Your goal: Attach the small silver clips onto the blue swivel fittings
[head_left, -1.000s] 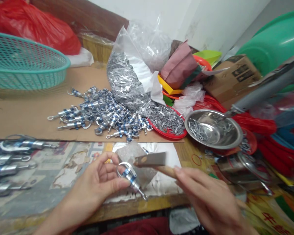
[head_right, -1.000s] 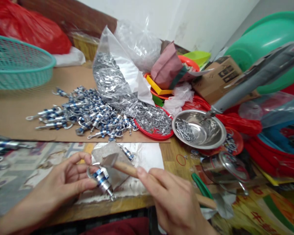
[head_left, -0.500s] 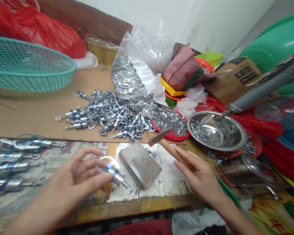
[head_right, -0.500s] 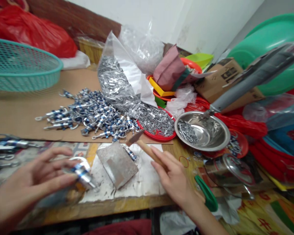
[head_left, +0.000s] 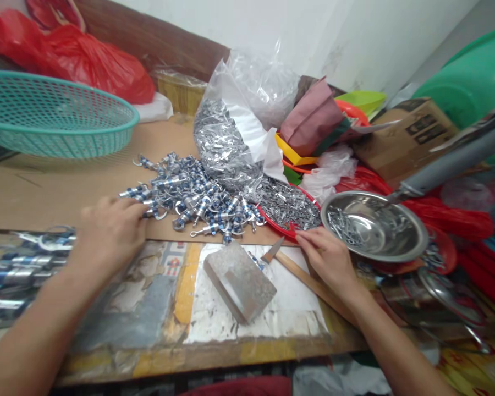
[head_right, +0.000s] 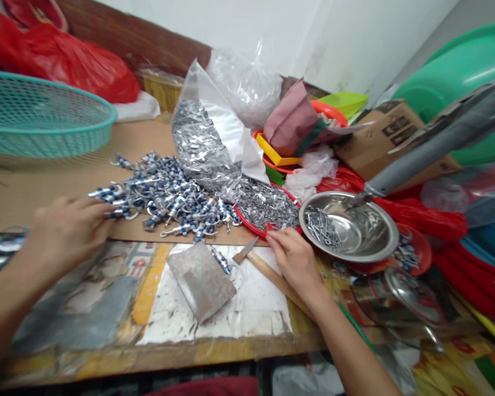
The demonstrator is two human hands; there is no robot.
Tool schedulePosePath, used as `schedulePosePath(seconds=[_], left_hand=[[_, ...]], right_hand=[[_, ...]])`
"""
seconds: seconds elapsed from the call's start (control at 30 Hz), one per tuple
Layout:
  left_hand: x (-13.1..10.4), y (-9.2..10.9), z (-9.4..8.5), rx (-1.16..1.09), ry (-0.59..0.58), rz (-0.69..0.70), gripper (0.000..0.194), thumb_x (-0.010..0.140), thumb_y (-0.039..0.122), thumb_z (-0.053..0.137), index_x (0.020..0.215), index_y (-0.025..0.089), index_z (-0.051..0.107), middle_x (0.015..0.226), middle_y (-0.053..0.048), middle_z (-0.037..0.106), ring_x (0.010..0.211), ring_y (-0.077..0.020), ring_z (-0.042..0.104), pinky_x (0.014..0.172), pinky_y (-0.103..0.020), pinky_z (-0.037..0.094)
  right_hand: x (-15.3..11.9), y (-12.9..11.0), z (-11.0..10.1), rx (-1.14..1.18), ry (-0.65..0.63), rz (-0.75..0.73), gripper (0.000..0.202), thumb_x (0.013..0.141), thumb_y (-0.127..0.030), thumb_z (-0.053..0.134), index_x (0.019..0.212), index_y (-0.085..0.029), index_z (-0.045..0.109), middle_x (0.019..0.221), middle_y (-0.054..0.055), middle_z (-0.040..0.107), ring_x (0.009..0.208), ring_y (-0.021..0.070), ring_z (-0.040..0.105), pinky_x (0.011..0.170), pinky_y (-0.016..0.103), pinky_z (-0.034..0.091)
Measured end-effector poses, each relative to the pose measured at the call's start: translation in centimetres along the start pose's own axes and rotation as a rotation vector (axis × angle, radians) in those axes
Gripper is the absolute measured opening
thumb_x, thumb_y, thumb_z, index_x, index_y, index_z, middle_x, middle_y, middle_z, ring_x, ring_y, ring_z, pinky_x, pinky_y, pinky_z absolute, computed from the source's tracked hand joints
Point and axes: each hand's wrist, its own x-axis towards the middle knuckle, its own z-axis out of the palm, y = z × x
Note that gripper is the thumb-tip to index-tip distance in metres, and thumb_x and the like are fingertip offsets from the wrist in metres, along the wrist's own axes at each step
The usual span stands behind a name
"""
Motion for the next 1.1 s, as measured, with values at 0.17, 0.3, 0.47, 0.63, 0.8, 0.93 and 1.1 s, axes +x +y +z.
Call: schedulePosePath(seconds=[0.17,0.3,0.47,0.63,0.8,0.93,1.1], left_hand=[[1.9,3.4,2.4,0.349,0.018,-0.045,0.024,0.080,0.039,0.048,0.065,0.021,0.047,0.064,0.001,0.056,0.098,-0.0334,0.058,0.087,-0.041,0.036],[0.5,4.3,0.8,0.313,0.048,-0.068,0.038,0.081,0.048,0.045,0.099,0.018,0.058,0.066,0.002,0.057,0.086,-0.0295,0.062,0.079,-0.037,0.041],[-2.8,7.0,-0.5,-0.049,-0.002,-0.059,0.046,0.076,0.047,0.056,0.111,0.017,0.062,0.080,-0.002,0.070,0.072,-0.0216,0.065,0.068,-0.031,0.048],[-7.0,9.3,2.2,-0.603,-0.189,-0.216,0.027,0.063,0.036,0.073,0.085,0.021,0.073,0.080,-0.002,0.079,0.071,-0.0194,0.071,0.065,-0.026,0.054],[-10.1,10.5,4.8,-0.675,-0.156,-0.283,0.022,0.052,0.026,0.079,0.074,0.025,0.077,0.068,0.001,0.078,0.060,-0.0223,0.070,0.059,-0.029,0.056],[-10.8,10.5,5.1,-0.619,-0.098,-0.204,0.026,0.052,0.025,0.079,0.078,0.028,0.078,0.073,0.002,0.079,0.061,-0.0221,0.069,0.061,-0.028,0.056],[-10.4,10.0,5.0,-0.506,-0.104,-0.072,0.025,0.052,0.029,0.080,0.077,0.028,0.078,0.059,0.002,0.075,0.045,-0.0188,0.062,0.051,-0.028,0.052]], right_hand=[[6.0,2.3,2.4,-0.038,-0.083,0.067,0.027,0.078,-0.031,0.066,0.099,-0.015,0.067,0.086,0.006,0.067,0.079,0.0198,0.063,0.076,0.034,0.049],[6.7,2.7,3.7,-0.023,-0.102,0.087,0.021,0.088,-0.034,0.056,0.095,-0.015,0.062,0.095,0.004,0.065,0.084,0.0157,0.062,0.079,0.036,0.050],[6.1,2.2,3.5,0.047,-0.018,0.086,0.013,0.083,-0.028,0.060,0.079,-0.017,0.067,0.083,0.003,0.065,0.081,0.0175,0.061,0.080,0.036,0.047],[5.8,0.3,2.5,0.207,0.153,0.124,0.015,0.080,-0.025,0.058,0.078,-0.018,0.072,0.083,0.007,0.067,0.082,0.0214,0.062,0.079,0.036,0.047],[2.1,-6.3,1.0,0.449,0.106,0.110,0.020,0.084,-0.029,0.055,0.089,-0.016,0.070,0.071,0.003,0.070,0.062,0.0151,0.064,0.058,0.027,0.052],[-1.4,-11.5,-0.6,0.610,-0.064,-0.229,0.012,0.081,-0.012,0.059,0.077,-0.017,0.068,0.073,0.001,0.068,0.069,0.0121,0.062,0.064,0.023,0.050],[-2.9,-12.9,-1.3,0.522,-0.088,-0.386,0.015,0.085,-0.012,0.052,0.081,-0.016,0.065,0.078,0.004,0.064,0.073,0.0144,0.058,0.067,0.026,0.047]])
